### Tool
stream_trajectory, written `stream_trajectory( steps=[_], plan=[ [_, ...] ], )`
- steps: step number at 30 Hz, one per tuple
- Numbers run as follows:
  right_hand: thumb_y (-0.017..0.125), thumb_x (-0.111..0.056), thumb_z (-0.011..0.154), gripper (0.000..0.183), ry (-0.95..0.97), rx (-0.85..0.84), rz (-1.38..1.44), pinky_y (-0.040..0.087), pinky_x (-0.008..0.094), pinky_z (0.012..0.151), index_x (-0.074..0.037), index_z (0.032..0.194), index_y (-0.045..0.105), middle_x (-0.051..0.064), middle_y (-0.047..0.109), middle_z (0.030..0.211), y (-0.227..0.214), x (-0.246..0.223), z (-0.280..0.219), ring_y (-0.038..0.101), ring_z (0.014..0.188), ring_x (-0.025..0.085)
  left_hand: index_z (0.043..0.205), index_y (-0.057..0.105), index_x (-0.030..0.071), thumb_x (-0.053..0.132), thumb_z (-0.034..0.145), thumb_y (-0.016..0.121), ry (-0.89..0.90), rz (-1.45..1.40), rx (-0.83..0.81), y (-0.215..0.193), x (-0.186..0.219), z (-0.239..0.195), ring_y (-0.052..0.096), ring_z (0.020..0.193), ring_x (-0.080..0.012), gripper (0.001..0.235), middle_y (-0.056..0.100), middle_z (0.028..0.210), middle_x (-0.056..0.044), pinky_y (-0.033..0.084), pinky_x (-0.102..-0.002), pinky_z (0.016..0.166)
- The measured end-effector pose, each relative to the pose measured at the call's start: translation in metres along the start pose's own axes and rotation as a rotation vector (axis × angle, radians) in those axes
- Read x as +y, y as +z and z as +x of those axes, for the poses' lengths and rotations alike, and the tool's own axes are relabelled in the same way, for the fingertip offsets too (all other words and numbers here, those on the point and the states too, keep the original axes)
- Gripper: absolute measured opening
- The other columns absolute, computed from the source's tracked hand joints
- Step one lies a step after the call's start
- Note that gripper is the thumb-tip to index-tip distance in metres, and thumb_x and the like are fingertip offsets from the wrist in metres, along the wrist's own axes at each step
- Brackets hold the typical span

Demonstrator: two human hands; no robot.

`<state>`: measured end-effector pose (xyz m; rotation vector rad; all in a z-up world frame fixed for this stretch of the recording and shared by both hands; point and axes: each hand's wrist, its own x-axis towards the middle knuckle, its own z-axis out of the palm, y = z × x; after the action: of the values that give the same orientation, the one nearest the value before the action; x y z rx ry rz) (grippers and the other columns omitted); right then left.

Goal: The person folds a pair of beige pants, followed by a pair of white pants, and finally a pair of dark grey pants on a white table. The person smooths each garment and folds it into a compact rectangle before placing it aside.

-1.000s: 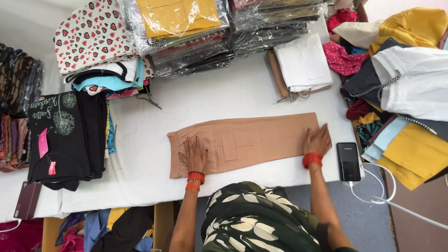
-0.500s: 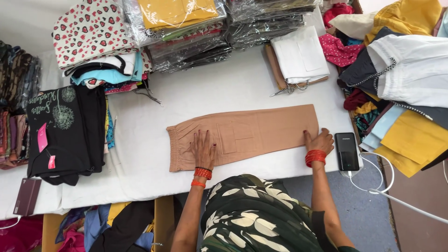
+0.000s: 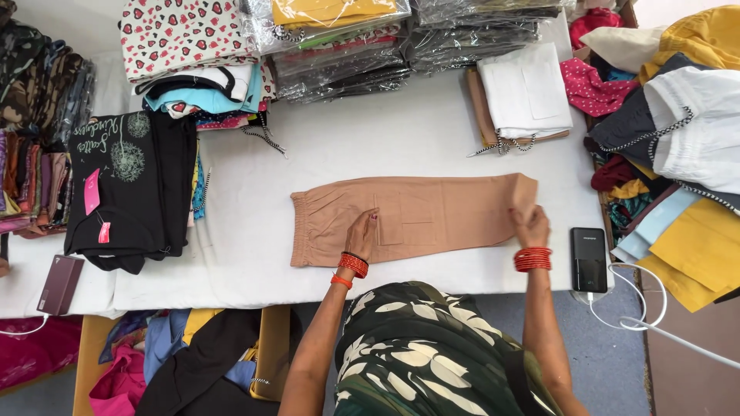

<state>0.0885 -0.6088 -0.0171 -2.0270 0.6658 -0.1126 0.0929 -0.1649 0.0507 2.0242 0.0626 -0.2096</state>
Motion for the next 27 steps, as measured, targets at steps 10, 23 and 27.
stream_trajectory(
  steps=[10, 23, 27],
  plan=[
    [0.066, -0.026, 0.096, 0.043, -0.354, -0.687, 0.233, 0.063, 0.034, 0.073, -0.003, 0.129, 0.052, 0.019, 0.068, 0.111, 0.094, -0.166, -0.146, 0.075, 0.089, 0.023, 0.146, 0.055, -0.001, 0.08, 0.095, 0.046, -0.495, -1.059, -0.246, 0.025, -0.041, 0.051, 0.06, 0.101, -0.026, 0.096, 0.065, 0.121, -0.014, 0.052, -0.039, 0.082],
    [0.061, -0.014, 0.1, 0.03, -0.236, -0.319, 0.097, 0.059, 0.036, 0.092, -0.004, 0.129, 0.06, 0.011, 0.07, 0.124, 0.052, -0.088, -0.114, 0.07, 0.11, 0.022, 0.115, 0.067, -0.005, 0.032, 0.104, 0.06, -0.22, -0.467, 0.038, 0.02, -0.061, 0.046, 0.059, 0.091, -0.0187, 0.04, 0.068, 0.102, -0.011, 0.048, -0.034, 0.084],
    [0.06, -0.015, 0.099, 0.032, -0.191, -0.263, 0.035, 0.057, 0.038, 0.094, -0.003, 0.129, 0.059, 0.011, 0.068, 0.129, 0.051, -0.083, -0.114, 0.068, 0.114, 0.024, 0.127, 0.061, -0.002, 0.028, 0.101, 0.056, -0.149, -0.379, 0.059, 0.008, -0.059, 0.038, 0.063, 0.101, -0.0185, 0.04, 0.071, 0.115, -0.01, 0.048, -0.031, 0.092]
  ],
)
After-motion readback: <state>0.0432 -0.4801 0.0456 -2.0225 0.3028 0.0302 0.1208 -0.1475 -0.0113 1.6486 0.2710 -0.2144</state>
